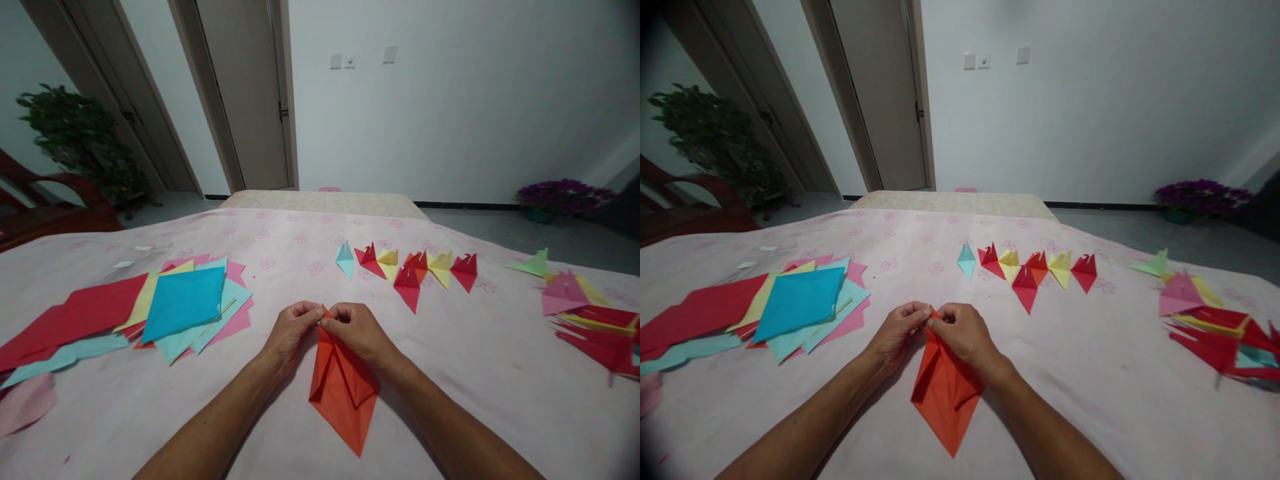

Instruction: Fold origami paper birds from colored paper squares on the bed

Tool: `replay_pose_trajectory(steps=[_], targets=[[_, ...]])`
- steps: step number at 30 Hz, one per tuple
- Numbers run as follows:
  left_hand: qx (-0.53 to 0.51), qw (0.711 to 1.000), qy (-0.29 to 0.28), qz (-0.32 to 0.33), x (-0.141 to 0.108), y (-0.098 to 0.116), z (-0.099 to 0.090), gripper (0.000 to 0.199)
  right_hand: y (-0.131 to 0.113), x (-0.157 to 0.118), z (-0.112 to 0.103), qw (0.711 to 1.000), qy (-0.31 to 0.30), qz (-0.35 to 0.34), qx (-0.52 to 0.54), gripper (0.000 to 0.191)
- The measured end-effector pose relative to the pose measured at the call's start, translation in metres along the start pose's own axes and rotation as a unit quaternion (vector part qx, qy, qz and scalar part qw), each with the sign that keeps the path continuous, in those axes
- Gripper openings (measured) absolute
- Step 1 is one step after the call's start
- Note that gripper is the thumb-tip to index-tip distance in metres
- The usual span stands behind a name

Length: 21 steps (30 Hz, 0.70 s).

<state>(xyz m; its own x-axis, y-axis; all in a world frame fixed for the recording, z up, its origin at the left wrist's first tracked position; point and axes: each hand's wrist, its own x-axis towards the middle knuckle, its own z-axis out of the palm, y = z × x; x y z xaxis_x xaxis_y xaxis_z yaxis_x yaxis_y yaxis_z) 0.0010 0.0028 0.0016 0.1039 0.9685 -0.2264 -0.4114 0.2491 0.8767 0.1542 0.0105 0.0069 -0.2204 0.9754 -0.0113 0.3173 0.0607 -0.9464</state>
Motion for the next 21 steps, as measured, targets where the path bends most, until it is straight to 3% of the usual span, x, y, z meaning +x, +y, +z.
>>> replay_pose_trajectory(steps=[7,16,21], targets=[[0.011,0.999,-0.029,-0.022,0.0,0.003,0.0,0.03,0.002,0.001,0.001,0.996,-0.038,0.027,0.078,0.028],[0.064,0.998,0.022,0.02,0.0,0.001,-0.002,0.039,-0.006,-0.002,0.005,0.992,-0.06,0.04,0.104,0.029],[0.063,0.997,-0.034,0.021,0.002,-0.001,-0.005,0.048,-0.011,-0.004,0.005,0.977,-0.051,0.074,0.193,0.032]])
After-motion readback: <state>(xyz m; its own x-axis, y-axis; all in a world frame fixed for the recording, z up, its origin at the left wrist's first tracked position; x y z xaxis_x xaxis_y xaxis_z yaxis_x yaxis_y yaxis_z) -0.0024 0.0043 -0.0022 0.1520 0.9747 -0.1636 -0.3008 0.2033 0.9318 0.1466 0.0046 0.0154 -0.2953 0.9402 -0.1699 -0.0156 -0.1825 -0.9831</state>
